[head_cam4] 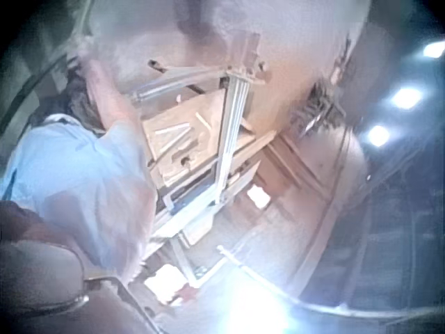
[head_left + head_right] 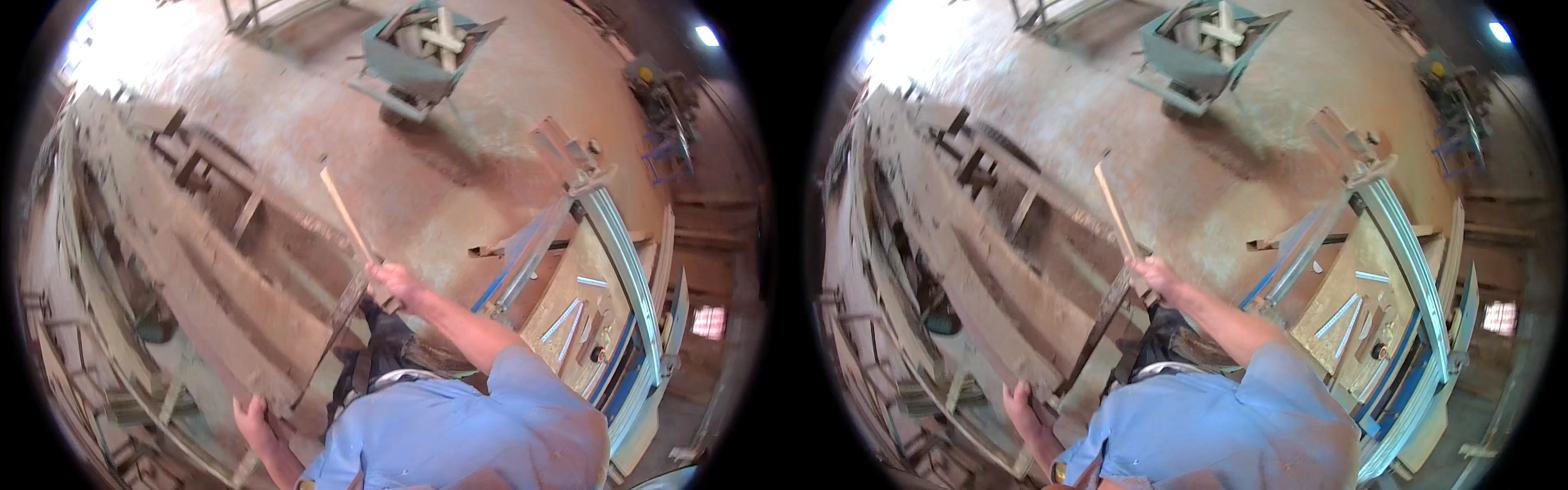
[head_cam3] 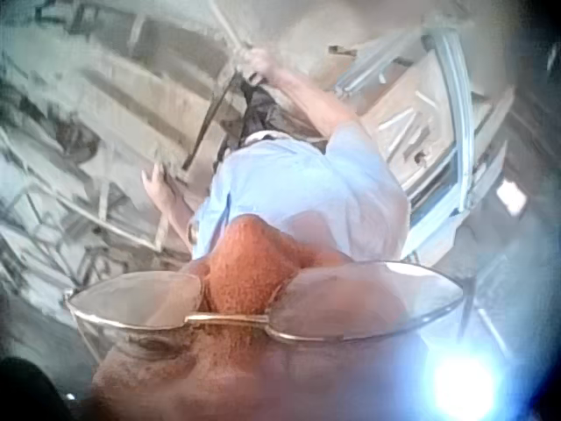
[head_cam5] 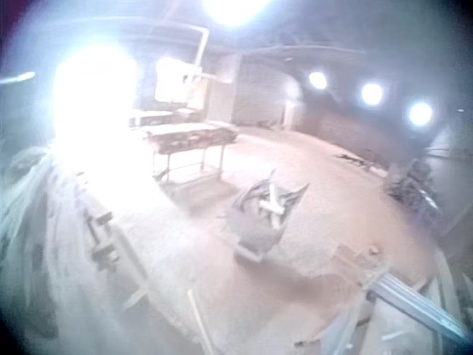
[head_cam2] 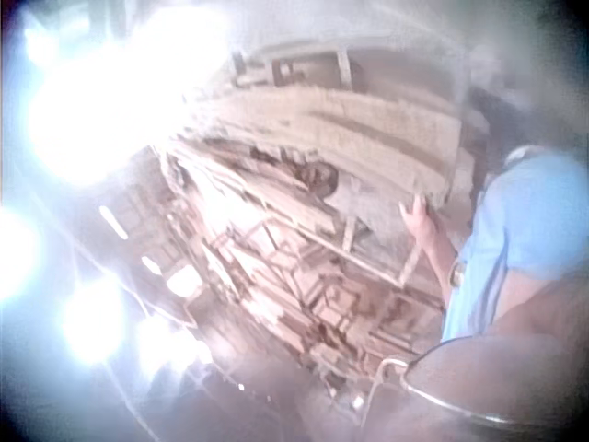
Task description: The person uses a table saw to cut various pieces of wood, including planks and a curved board, into smaller segments. They measure the wood with a ruler and move the cut pieces to a nearby cart. The person handles the wood by hand, guiding it through the saw blade.
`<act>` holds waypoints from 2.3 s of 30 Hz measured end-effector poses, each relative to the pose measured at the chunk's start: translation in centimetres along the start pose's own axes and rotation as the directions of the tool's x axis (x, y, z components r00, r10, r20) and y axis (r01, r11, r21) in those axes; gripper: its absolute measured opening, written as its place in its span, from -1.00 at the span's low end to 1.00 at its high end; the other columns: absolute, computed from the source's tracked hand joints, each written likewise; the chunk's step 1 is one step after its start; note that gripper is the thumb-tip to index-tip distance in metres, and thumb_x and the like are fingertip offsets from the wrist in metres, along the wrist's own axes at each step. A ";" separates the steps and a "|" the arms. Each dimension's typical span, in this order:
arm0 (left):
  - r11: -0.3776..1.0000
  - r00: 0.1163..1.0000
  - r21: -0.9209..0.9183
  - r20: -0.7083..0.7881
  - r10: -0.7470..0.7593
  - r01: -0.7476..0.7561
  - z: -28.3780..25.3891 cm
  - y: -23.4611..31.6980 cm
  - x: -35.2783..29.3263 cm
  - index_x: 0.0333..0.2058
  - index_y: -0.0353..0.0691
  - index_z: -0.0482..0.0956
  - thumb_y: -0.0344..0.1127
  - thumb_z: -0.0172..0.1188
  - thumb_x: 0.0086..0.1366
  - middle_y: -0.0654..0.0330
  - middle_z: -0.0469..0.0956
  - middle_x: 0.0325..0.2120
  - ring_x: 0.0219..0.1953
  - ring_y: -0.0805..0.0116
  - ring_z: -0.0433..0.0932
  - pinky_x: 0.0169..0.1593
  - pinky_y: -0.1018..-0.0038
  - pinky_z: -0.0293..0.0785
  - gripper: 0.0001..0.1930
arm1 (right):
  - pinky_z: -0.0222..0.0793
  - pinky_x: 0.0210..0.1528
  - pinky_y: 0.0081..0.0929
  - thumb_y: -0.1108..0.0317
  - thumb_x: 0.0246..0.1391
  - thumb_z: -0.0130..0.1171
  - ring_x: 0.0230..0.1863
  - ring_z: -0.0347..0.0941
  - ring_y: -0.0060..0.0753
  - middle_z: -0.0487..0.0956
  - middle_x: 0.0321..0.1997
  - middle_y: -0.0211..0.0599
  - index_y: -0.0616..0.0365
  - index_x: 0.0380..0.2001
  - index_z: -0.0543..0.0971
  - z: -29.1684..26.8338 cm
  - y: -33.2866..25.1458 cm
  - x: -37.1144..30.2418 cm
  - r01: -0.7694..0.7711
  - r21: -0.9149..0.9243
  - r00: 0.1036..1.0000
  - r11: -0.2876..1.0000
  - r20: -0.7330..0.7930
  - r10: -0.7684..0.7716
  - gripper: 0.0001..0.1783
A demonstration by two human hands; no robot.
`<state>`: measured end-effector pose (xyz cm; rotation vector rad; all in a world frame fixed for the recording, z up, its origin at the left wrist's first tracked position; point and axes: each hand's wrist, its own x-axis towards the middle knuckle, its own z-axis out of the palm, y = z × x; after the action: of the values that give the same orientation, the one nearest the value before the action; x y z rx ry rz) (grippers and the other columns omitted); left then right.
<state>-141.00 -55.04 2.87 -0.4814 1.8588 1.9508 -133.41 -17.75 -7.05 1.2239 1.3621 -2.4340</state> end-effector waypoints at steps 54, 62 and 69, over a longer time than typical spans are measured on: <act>0.943 0.907 -0.258 0.410 -0.092 0.212 -4.1 0.2 -3.6 0.05 -0.32 0.29 -0.14 0.01 0.46 0.04 0.52 -0.13 -0.32 0.24 0.63 -0.31 0.39 0.62 -0.62 | 0.49 -0.02 -0.42 0.15 0.34 0.04 -0.05 0.55 -0.45 0.58 0.02 -0.22 0.32 0.14 0.41 14.2 5.8 -15.1 0.080 -0.124 0.936 0.989 0.352 -0.031 -0.52; 0.473 0.657 -0.638 0.739 0.152 0.608 -4.5 -2.9 -4.9 0.26 -0.25 0.20 -0.05 -0.16 0.50 0.04 0.44 -0.18 -0.32 0.20 0.51 -0.36 0.30 0.55 -0.50 | 0.43 0.04 -0.47 0.18 0.33 0.07 0.00 0.50 -0.49 0.56 0.04 -0.20 0.35 0.19 0.36 8.6 8.9 -18.3 0.055 -0.075 0.932 0.996 0.362 -0.024 -0.48; 0.516 0.717 -0.647 0.691 0.086 0.562 -3.0 -3.1 -8.4 0.23 -0.25 0.22 0.00 -0.19 0.51 0.15 0.42 -0.33 -0.50 0.34 0.44 -0.54 0.45 0.43 -0.49 | 0.41 0.04 -0.50 0.22 0.33 0.05 0.01 0.48 -0.49 0.54 0.06 -0.16 0.41 0.25 0.27 6.3 10.9 -18.9 0.156 -0.071 0.942 0.985 0.312 -0.127 -0.42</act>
<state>-132.30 -58.34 4.26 -0.2260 0.2753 2.2614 -119.70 -34.34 0.31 0.7096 1.4944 -2.4853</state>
